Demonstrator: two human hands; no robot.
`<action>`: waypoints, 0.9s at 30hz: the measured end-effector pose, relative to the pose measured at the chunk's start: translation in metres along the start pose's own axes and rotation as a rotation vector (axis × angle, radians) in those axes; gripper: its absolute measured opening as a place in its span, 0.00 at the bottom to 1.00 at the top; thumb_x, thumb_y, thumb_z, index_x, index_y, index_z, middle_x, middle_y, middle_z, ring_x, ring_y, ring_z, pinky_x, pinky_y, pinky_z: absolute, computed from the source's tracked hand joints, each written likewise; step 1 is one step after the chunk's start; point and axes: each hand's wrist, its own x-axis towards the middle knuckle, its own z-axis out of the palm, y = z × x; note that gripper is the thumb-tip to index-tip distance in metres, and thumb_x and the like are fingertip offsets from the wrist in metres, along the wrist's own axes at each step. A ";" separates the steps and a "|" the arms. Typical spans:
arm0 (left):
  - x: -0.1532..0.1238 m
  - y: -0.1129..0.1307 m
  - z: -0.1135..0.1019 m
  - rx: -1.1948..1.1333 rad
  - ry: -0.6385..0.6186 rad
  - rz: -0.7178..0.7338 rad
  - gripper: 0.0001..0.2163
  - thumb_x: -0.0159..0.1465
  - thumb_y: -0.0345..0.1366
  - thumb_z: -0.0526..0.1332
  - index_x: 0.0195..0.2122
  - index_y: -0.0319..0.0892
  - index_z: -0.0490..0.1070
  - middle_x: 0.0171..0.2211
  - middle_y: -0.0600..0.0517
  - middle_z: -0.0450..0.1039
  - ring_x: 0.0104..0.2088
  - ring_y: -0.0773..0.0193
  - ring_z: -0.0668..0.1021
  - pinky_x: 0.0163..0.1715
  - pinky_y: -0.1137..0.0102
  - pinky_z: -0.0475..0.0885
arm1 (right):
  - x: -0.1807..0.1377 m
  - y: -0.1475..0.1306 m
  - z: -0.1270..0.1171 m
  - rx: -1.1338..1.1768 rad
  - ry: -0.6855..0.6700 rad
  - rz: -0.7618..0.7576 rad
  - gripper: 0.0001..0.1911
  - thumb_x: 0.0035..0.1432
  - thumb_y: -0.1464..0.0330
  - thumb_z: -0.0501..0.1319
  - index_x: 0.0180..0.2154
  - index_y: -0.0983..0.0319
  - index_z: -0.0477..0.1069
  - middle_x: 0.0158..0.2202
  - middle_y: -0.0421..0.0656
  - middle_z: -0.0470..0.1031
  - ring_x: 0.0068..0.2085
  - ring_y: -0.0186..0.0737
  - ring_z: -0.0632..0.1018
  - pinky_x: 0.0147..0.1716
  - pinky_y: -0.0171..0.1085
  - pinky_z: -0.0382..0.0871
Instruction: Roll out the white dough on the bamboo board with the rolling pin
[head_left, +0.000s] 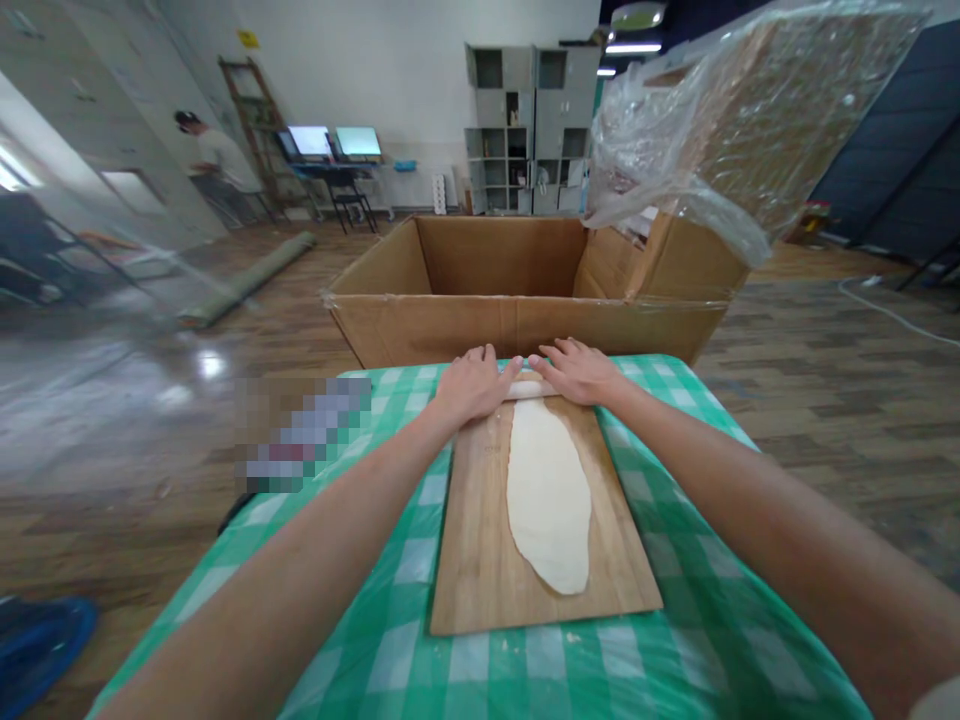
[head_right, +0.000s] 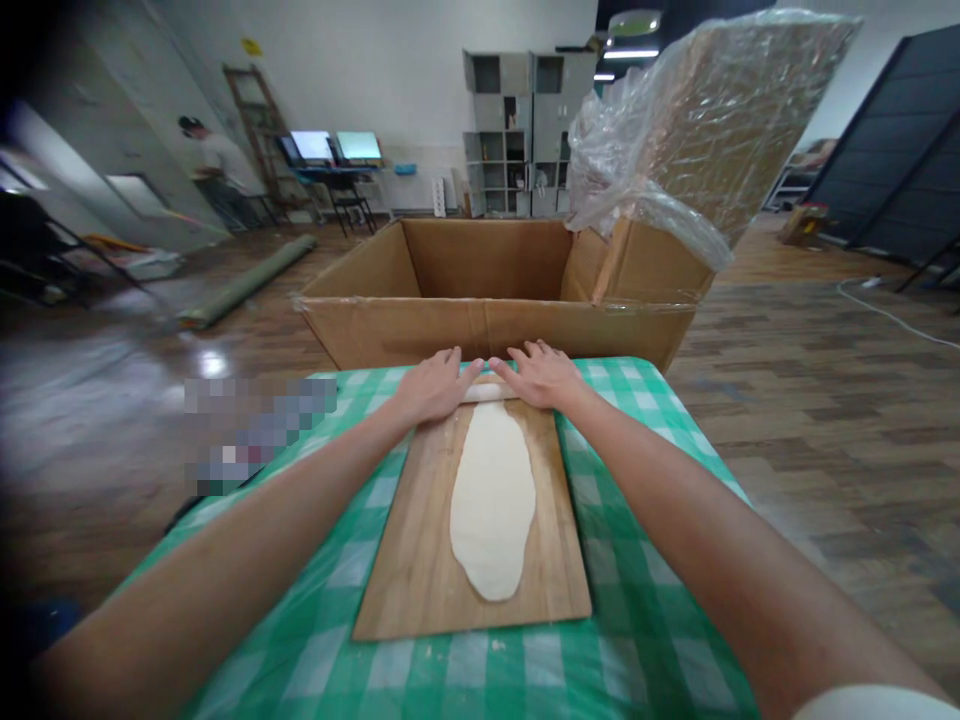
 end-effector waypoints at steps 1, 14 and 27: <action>-0.004 0.002 -0.001 0.016 0.024 0.014 0.39 0.72 0.60 0.34 0.66 0.31 0.62 0.62 0.32 0.69 0.63 0.44 0.71 0.60 0.55 0.63 | -0.004 -0.002 0.000 -0.012 0.015 -0.004 0.45 0.69 0.40 0.32 0.67 0.60 0.63 0.69 0.54 0.63 0.69 0.60 0.61 0.65 0.54 0.54; -0.074 0.018 -0.011 0.053 0.128 0.139 0.30 0.75 0.52 0.41 0.66 0.35 0.61 0.63 0.35 0.69 0.65 0.48 0.69 0.66 0.53 0.56 | -0.082 -0.034 -0.006 -0.015 0.074 -0.027 0.42 0.72 0.44 0.36 0.63 0.69 0.65 0.69 0.60 0.62 0.71 0.57 0.60 0.66 0.50 0.54; -0.153 0.031 -0.026 0.093 0.156 0.213 0.31 0.72 0.53 0.46 0.68 0.35 0.58 0.67 0.36 0.64 0.69 0.46 0.64 0.70 0.51 0.52 | -0.162 -0.061 -0.022 -0.036 0.162 -0.170 0.48 0.68 0.40 0.40 0.70 0.71 0.56 0.71 0.60 0.56 0.72 0.59 0.57 0.69 0.55 0.49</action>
